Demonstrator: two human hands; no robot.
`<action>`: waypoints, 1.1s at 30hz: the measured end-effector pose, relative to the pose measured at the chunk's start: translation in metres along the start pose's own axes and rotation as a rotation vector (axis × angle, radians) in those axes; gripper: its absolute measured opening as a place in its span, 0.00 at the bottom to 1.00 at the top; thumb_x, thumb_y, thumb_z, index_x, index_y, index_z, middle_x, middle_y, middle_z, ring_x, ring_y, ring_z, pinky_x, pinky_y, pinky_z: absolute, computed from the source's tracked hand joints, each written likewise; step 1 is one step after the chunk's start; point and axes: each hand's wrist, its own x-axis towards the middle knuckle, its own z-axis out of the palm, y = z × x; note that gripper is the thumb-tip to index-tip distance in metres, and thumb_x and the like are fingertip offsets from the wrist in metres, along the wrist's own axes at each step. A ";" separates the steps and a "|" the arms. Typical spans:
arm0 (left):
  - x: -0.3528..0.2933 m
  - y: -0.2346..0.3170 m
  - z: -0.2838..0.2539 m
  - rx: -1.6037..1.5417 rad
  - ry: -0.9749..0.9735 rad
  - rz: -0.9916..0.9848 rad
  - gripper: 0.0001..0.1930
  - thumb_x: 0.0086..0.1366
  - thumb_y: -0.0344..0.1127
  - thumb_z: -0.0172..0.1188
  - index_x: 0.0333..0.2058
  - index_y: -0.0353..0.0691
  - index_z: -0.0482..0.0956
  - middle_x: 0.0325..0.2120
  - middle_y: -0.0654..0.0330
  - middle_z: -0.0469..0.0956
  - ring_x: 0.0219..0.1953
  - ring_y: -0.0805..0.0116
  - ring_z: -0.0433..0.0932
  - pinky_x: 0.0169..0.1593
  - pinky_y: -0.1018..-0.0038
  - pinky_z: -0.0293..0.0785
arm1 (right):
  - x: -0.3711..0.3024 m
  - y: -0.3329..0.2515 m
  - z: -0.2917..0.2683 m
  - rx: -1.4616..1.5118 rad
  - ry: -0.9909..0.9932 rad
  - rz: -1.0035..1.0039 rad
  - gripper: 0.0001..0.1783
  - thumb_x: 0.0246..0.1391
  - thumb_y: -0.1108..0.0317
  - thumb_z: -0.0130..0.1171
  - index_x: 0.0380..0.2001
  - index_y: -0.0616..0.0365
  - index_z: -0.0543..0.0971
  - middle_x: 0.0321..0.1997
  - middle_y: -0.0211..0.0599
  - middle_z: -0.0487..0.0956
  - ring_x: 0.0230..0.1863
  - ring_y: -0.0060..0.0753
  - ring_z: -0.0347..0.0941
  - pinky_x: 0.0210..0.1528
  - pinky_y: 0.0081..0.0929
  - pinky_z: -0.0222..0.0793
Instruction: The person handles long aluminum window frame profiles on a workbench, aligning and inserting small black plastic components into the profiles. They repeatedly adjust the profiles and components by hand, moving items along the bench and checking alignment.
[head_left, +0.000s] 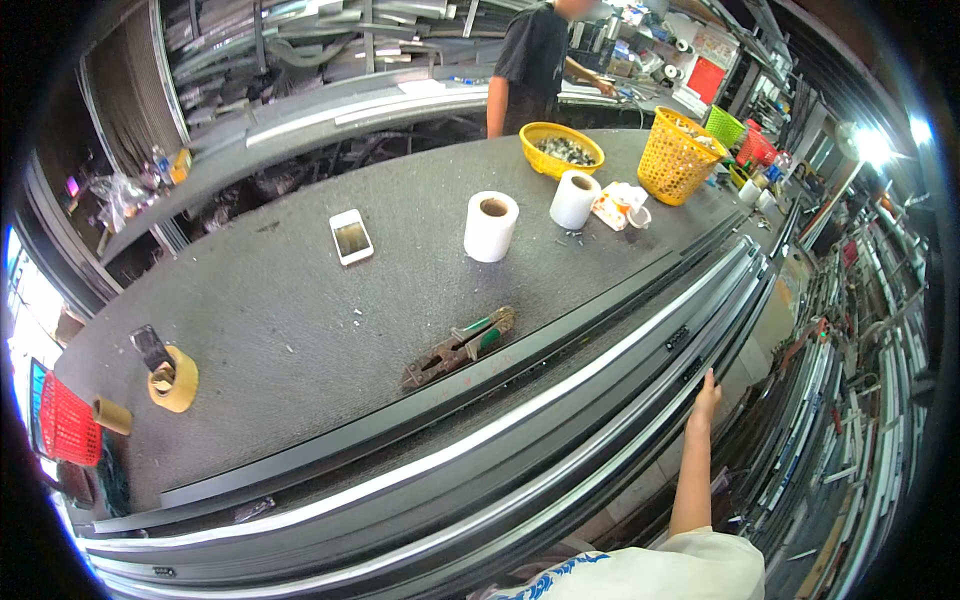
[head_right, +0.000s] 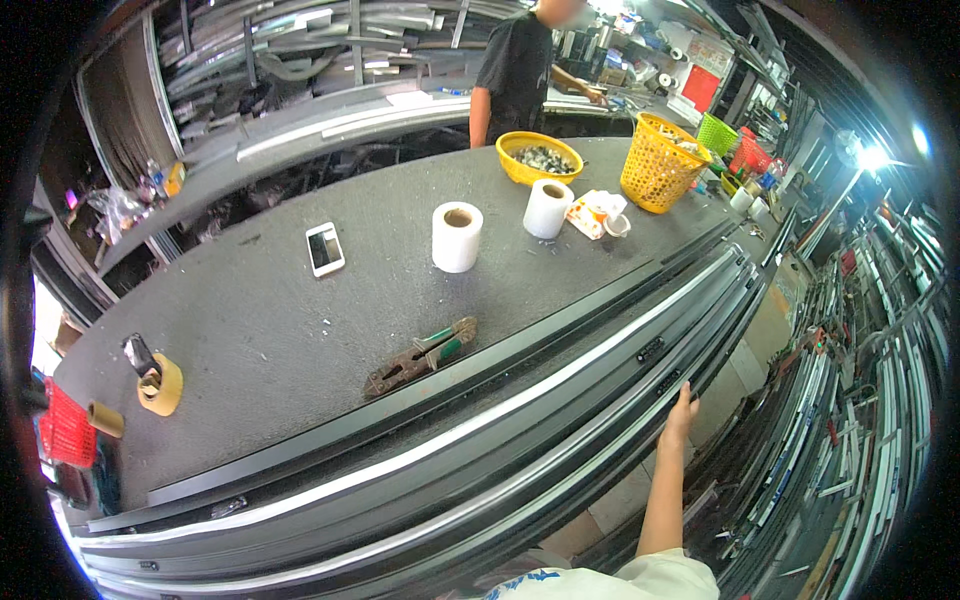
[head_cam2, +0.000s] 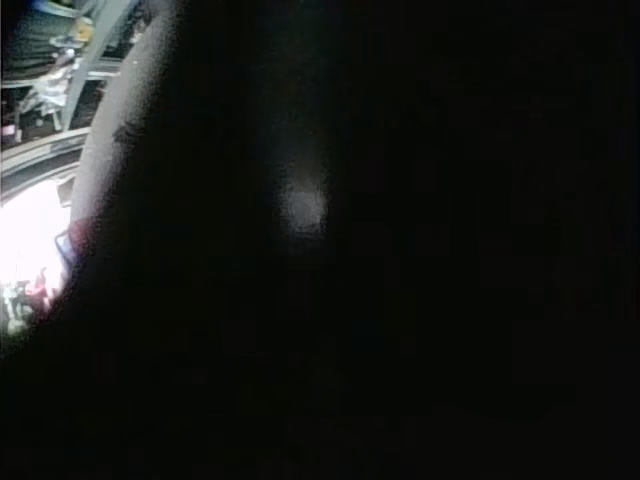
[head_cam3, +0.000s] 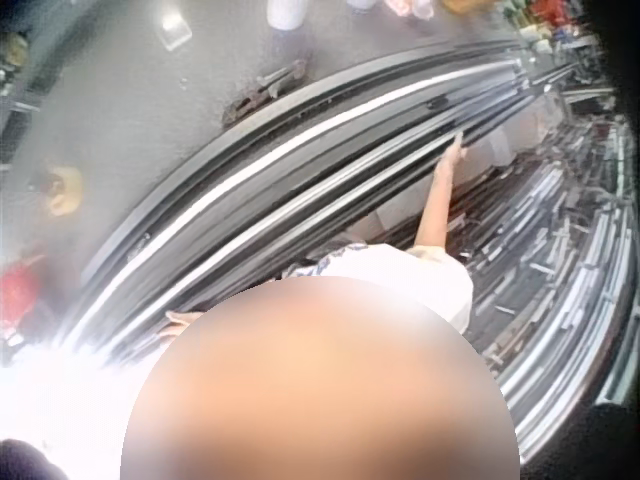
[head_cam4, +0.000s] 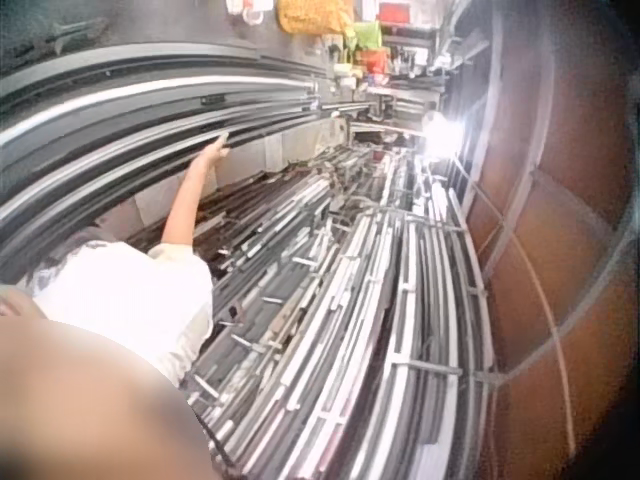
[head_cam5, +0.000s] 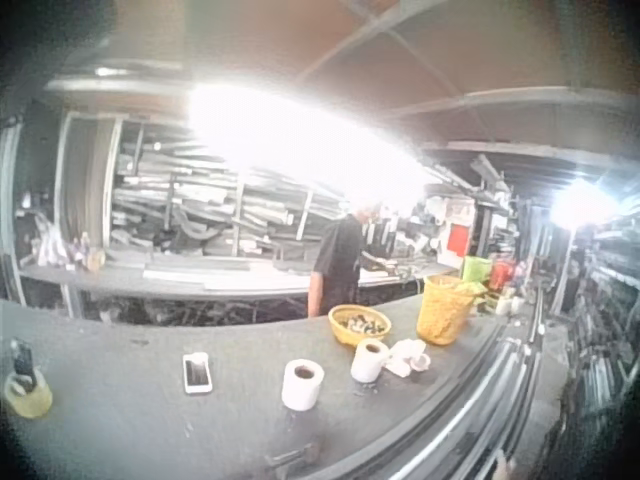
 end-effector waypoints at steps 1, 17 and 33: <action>0.000 -0.001 0.000 0.013 -0.005 0.008 0.32 0.74 0.54 0.47 0.59 0.27 0.70 0.65 0.33 0.61 0.68 0.36 0.60 0.67 0.42 0.57 | 0.002 0.003 0.000 -0.016 0.042 -0.005 0.51 0.63 0.36 0.50 0.72 0.68 0.51 0.78 0.56 0.49 0.78 0.56 0.42 0.75 0.51 0.44; 0.004 0.031 -0.045 -0.490 0.260 0.300 0.22 0.71 0.47 0.54 0.52 0.34 0.77 0.57 0.42 0.70 0.62 0.42 0.67 0.62 0.46 0.62 | -0.073 0.012 0.010 -0.402 0.076 -0.388 0.30 0.70 0.64 0.39 0.69 0.70 0.56 0.77 0.54 0.50 0.74 0.63 0.48 0.75 0.55 0.47; 0.000 0.053 -0.101 -0.867 0.205 0.836 0.10 0.64 0.44 0.66 0.39 0.47 0.87 0.44 0.59 0.82 0.52 0.54 0.77 0.57 0.54 0.68 | -0.073 0.035 0.003 -0.089 0.028 -0.432 0.31 0.70 0.63 0.43 0.71 0.63 0.54 0.76 0.57 0.51 0.76 0.57 0.47 0.76 0.50 0.44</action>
